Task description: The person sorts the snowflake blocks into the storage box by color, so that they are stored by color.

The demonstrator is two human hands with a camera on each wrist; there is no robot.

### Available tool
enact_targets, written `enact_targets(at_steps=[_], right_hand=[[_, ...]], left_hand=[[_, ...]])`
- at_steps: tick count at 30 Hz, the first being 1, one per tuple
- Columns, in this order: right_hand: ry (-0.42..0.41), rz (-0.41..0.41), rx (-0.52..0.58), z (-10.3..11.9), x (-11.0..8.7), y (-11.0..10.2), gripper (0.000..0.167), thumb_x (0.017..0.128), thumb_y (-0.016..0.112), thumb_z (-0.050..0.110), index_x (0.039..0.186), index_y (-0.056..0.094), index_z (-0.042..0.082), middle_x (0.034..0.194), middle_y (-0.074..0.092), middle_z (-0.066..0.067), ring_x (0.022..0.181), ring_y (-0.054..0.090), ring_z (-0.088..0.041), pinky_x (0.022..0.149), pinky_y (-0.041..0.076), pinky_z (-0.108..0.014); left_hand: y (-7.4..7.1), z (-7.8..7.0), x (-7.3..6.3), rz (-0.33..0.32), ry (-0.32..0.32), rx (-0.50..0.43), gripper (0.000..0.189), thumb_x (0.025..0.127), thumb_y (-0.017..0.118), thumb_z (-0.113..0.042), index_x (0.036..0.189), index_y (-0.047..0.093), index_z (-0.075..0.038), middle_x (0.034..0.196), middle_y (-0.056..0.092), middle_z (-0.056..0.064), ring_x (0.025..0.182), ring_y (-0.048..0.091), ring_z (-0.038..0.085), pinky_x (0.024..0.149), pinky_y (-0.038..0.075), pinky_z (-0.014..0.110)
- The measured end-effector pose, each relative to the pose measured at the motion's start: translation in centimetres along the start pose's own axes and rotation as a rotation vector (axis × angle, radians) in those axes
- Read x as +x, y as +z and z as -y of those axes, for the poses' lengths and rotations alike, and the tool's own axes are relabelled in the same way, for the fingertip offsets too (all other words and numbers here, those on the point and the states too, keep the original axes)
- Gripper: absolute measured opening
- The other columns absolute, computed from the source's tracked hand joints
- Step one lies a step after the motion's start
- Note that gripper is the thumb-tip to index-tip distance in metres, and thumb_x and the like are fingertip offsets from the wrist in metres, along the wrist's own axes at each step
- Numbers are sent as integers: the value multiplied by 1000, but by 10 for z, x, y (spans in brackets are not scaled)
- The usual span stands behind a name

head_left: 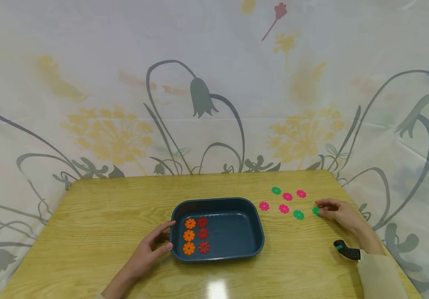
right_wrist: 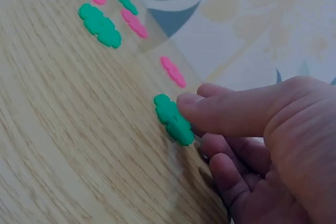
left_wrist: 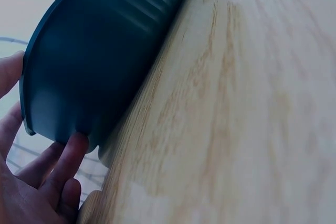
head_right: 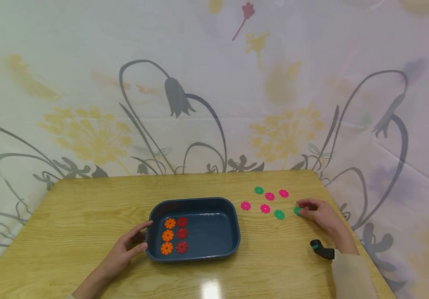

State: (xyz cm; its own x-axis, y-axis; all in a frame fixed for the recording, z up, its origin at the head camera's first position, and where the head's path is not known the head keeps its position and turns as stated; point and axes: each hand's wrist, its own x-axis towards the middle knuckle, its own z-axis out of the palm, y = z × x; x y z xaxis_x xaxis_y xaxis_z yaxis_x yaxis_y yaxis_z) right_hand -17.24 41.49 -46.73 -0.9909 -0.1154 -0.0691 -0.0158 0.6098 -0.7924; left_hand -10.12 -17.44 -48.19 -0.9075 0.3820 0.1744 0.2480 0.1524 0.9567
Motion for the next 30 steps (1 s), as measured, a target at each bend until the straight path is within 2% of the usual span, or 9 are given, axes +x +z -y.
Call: enact_targets(at_steps=[5, 9, 15, 21, 27, 30], right_hand=[[9, 9, -39, 2, 0, 0, 46, 87, 67, 19, 124, 54, -6, 115, 58, -18, 86, 52, -4, 73, 45, -19], [22, 2, -88, 6, 0, 1, 45, 86, 68, 19, 123, 56, -4, 113, 58, -16, 87, 51, -8, 72, 44, -20], [31, -15, -75, 6, 0, 6, 41, 86, 68, 14, 121, 57, -4, 109, 57, -16, 86, 50, -14, 71, 45, -23], [29, -19, -45, 6, 1, 7, 38, 87, 65, 7, 121, 57, -5, 106, 57, -14, 84, 49, -13, 70, 45, -22], [52, -28, -23, 5, 0, 7, 38, 87, 66, 11, 120, 58, -6, 99, 57, -11, 80, 49, -14, 68, 44, -23], [46, -33, -16, 2, -1, 5, 38, 88, 65, 13, 119, 58, -7, 95, 58, -8, 77, 49, -13, 67, 44, -23]], left_hand=[[0, 1, 0, 1, -8, 1, 50, 93, 57, -9, 140, 41, -8, 131, 48, 16, 105, 55, 23, 83, 45, 29], [1, 1, 0, -8, -48, -6, 51, 92, 59, -10, 140, 42, -11, 131, 48, 13, 105, 55, 22, 84, 45, 29], [0, 1, -1, -13, -67, 10, 52, 92, 59, -11, 140, 42, -12, 132, 47, 12, 105, 55, 22, 84, 44, 29], [-1, -1, -1, -8, -53, 5, 51, 92, 59, -10, 140, 42, -12, 132, 48, 13, 106, 55, 23, 84, 44, 29], [0, -1, -1, 12, 10, 5, 51, 93, 56, -7, 141, 39, -8, 129, 48, 18, 105, 55, 24, 83, 45, 29], [0, 0, -1, 5, -8, 2, 51, 93, 57, -8, 141, 40, -9, 129, 49, 17, 105, 55, 22, 83, 45, 29]])
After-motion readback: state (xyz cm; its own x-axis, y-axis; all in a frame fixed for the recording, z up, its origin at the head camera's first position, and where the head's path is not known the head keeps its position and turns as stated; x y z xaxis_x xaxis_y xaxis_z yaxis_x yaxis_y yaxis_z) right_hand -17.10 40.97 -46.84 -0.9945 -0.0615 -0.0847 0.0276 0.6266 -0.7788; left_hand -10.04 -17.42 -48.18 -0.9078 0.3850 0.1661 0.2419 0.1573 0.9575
